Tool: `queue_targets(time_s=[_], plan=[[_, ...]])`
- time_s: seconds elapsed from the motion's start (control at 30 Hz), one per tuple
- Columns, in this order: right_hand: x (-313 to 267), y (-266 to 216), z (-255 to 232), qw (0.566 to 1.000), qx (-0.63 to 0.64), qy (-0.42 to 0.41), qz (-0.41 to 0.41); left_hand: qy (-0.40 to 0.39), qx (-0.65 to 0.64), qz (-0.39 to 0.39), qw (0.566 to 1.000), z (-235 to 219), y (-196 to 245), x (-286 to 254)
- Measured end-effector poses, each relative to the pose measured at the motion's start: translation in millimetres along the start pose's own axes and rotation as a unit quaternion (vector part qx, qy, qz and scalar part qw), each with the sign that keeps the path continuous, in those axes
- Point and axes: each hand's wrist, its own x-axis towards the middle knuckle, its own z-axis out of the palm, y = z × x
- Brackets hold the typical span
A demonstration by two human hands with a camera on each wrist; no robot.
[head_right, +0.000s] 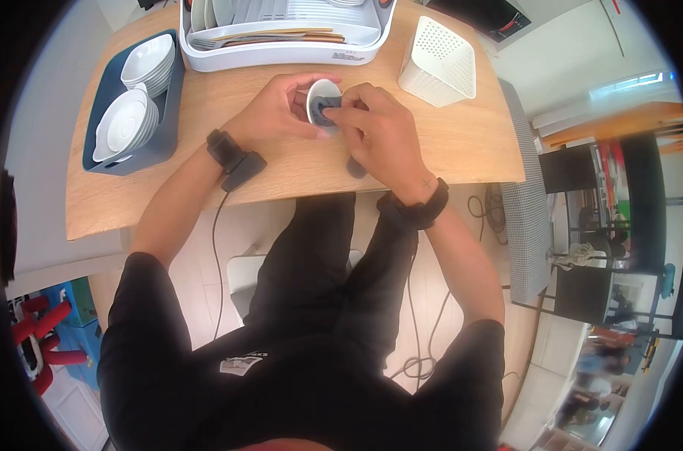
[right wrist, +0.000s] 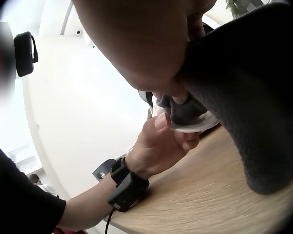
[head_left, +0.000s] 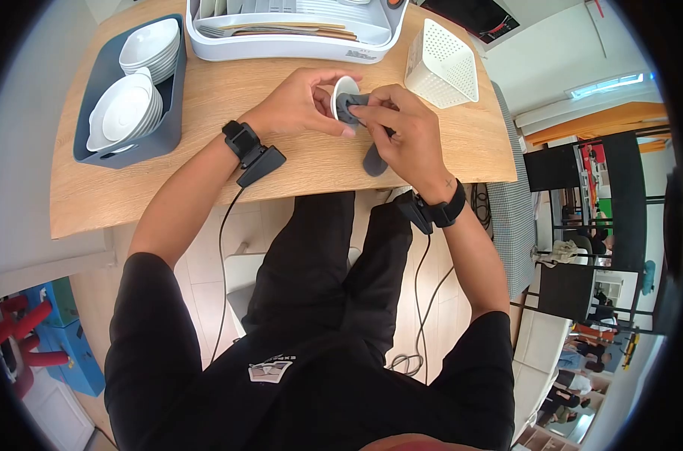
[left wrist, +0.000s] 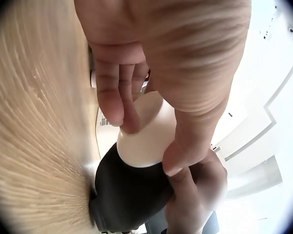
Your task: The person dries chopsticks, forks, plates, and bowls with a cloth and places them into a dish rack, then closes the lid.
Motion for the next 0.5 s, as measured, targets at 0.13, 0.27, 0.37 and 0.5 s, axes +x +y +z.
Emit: queue_targets(time_s=[0.13, 0.27, 0.37, 0.5], plan=[[6.3, -4.6, -1.7, 0.998, 0.044, 0.045, 0.022, -0.053, 0.047, -0.042, 0.997, -0.9, -4.8, -2.0], [12.1, 1.5, -3.5, 0.999, -0.023, 0.044, -0.021, -0.057, 0.012, -0.018, 0.998, 8.4, -4.9, -3.7], [10.3, 6.1, -4.9, 0.997, -0.064, 0.030, -0.017, -0.043, -0.042, -0.026, 0.998, 7.8, 3.1, -2.2], [6.6, 8.8, -10.4, 0.994, -0.104, -0.003, -0.027, -0.011, -0.068, -0.005, 0.998, 7.5, 4.0, -0.7]])
